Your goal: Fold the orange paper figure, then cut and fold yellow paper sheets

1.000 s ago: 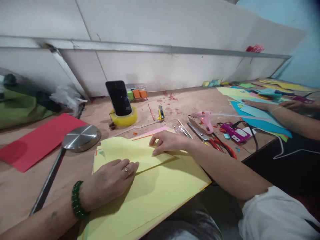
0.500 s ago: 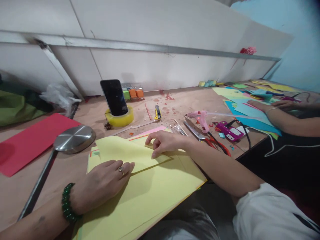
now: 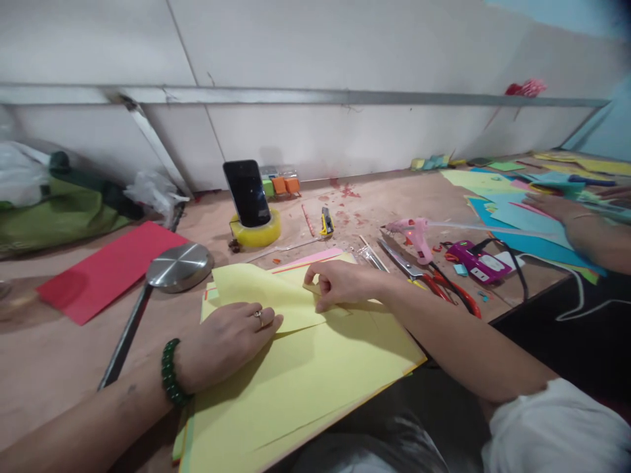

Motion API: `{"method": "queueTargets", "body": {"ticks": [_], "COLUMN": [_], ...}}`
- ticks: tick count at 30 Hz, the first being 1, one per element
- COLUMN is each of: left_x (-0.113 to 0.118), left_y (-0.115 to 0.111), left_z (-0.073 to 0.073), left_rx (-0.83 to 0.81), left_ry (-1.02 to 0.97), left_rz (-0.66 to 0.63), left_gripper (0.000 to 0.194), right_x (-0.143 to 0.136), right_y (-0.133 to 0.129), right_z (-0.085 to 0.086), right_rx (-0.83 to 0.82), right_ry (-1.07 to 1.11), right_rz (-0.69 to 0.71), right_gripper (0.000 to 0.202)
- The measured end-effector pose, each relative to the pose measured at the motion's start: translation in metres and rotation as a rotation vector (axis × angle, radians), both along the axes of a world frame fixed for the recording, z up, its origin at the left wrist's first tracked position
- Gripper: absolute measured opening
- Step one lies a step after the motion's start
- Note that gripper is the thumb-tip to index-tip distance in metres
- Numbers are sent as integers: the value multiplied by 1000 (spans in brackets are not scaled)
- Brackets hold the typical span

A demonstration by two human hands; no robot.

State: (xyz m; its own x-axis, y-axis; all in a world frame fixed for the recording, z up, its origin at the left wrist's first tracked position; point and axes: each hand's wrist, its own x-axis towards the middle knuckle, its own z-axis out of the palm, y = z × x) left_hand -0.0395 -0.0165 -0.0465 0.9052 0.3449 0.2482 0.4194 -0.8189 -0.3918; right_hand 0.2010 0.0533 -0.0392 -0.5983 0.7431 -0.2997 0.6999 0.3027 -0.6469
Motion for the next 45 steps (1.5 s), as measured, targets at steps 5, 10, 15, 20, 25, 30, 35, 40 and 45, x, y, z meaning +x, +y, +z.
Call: {"method": "queueTargets", "body": {"ticks": [5, 10, 15, 20, 25, 30, 35, 40, 45], "left_x": [-4, -8, -7, -4, -2, -1, -1, 1, 0], "left_y": [5, 10, 8, 2, -1, -2, -4, -5, -5], "left_z": [-2, 0, 0, 2, 8, 8, 2, 2, 0], "left_rx": [-232, -415, -385, -272, -244, -246, -226, -208, -211], "left_ry": [-93, -189, -118, 47, 132, 212, 200, 204, 173], "left_rz": [74, 101, 110, 112, 100, 146, 127, 137, 115], "left_gripper": [30, 31, 27, 27, 36, 39, 30, 32, 31], "right_x": [0, 2, 2, 5, 10, 12, -1, -8, 3], "right_y": [1, 3, 4, 2, 3, 8, 2, -5, 5], "right_z": [0, -4, -4, 3, 10, 8, 6, 3, -1], "right_rx": [-27, -44, -46, 32, 133, 139, 185, 219, 139], "right_ry": [9, 64, 31, -58, -255, -242, -64, -25, -66], "right_rz": [4, 8, 25, 61, 61, 72, -65, -98, 1], "right_gripper": [50, 49, 51, 56, 59, 43, 27, 17, 23]}}
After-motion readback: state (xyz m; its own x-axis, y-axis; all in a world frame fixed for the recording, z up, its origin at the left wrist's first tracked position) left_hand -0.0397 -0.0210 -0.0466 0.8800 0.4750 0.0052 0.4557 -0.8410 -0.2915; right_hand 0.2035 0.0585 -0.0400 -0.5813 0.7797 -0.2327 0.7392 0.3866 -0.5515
